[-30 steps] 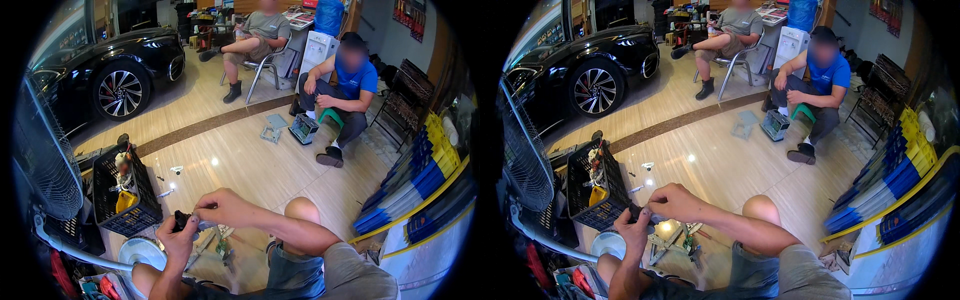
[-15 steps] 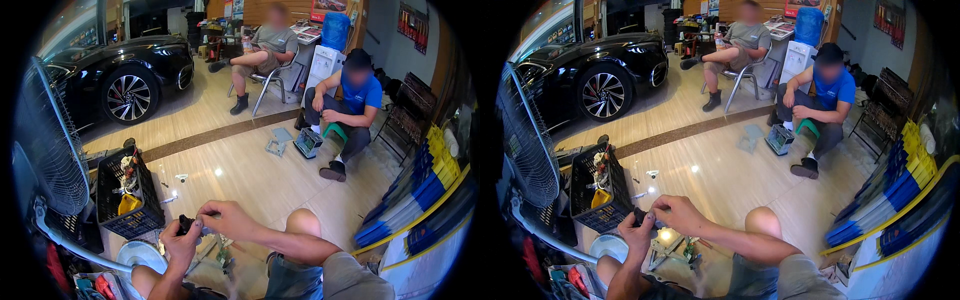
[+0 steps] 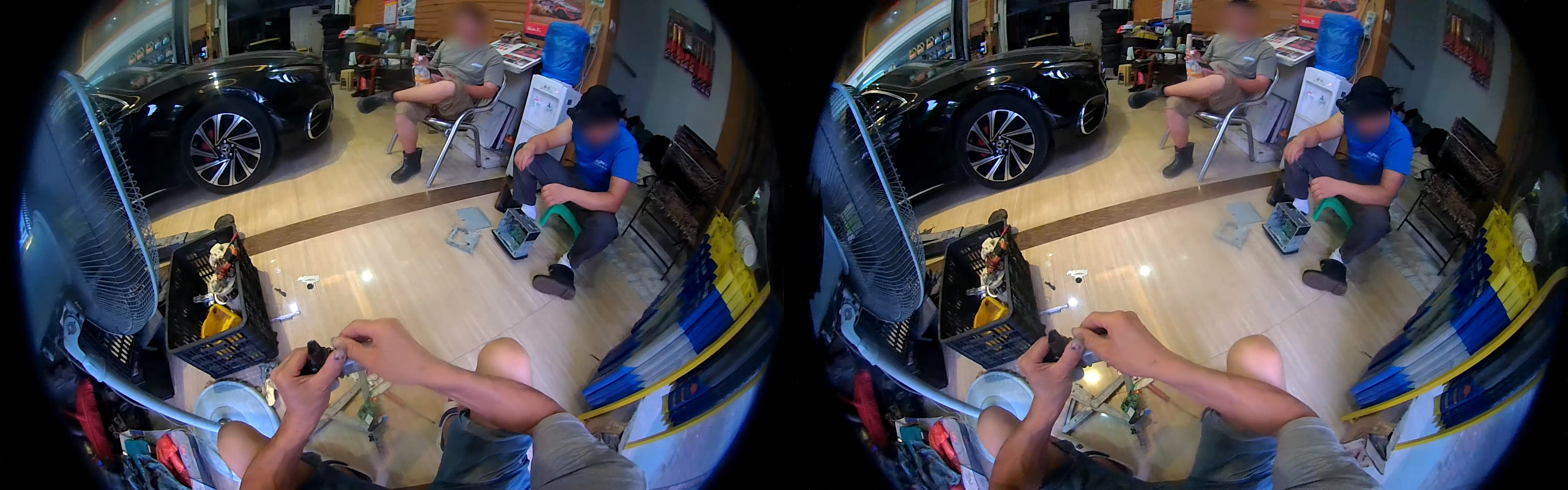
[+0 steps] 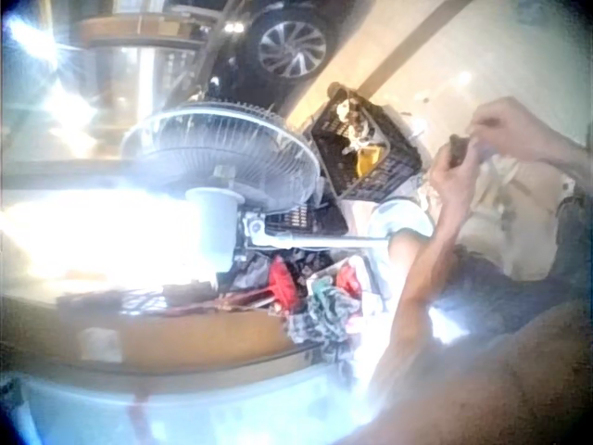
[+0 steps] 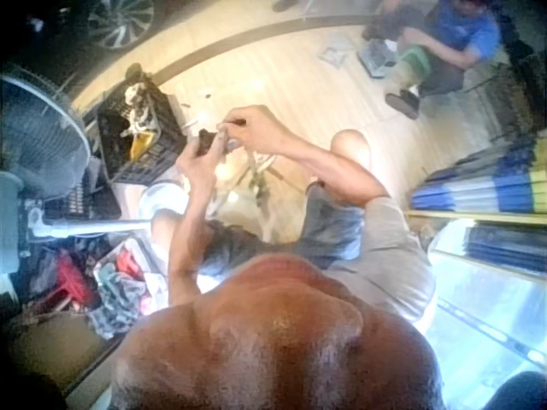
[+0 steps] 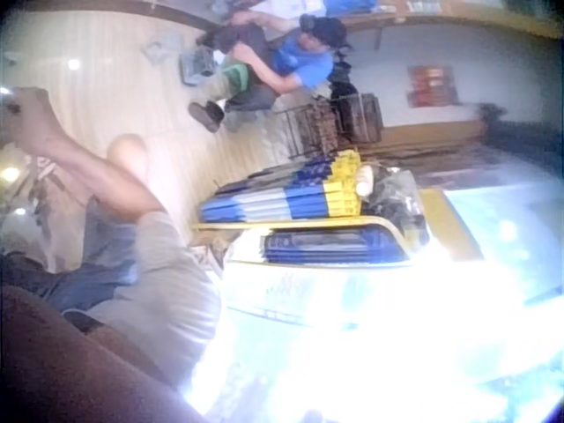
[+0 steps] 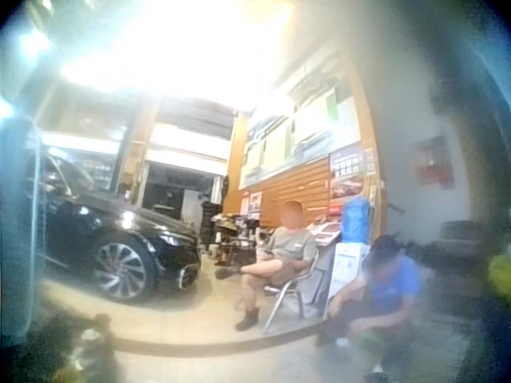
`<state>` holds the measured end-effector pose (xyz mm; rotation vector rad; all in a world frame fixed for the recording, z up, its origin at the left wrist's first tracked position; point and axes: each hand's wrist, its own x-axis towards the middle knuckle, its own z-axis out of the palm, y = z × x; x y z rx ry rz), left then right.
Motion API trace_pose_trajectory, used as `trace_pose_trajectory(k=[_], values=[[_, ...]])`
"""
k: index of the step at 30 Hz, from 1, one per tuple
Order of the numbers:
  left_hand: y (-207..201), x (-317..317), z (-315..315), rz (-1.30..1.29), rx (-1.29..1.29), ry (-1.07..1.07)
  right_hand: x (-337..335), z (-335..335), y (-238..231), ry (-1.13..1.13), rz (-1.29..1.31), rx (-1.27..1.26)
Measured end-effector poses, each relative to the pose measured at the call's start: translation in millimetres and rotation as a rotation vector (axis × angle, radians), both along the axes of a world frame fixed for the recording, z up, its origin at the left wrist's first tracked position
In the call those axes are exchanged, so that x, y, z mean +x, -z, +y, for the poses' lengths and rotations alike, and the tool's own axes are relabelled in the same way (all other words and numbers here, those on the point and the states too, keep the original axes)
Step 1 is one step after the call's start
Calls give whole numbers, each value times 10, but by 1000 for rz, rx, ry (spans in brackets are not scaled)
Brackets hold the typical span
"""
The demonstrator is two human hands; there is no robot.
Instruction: The person disassembles and repairs a car power window motor by hand and with a screwdriver. The person removes the outer casing, inspects the internal armature and gears, and then uses a screwdriver to reassemble the components.
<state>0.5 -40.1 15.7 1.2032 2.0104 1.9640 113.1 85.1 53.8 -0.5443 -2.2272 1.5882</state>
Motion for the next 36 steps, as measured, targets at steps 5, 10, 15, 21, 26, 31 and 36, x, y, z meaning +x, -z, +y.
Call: trace_pose_trajectory(k=[5, 10, 15, 21, 26, 31, 36], values=[[-47, -21, -19, 1, 21, 30, 26, 79, -103, -110, -10, -265], [-3, -50, -38, 112, 24, 6, 8, 72, -66, -106, -22, -322], [57, -72, -44, 167, 22, -13, 10, 33, 19, -83, 43, -350], [5, -87, -95, 253, -33, -48, -3, 35, 39, -119, 73, -408], [-109, -145, -123, 472, 34, -93, -2, -11, -108, -122, 119, -382], [-147, -146, -8, 560, 123, -53, 84, 57, -160, -82, 138, -448], [-41, -181, -63, 542, 230, -61, 56, -49, -175, -74, 142, -342]])
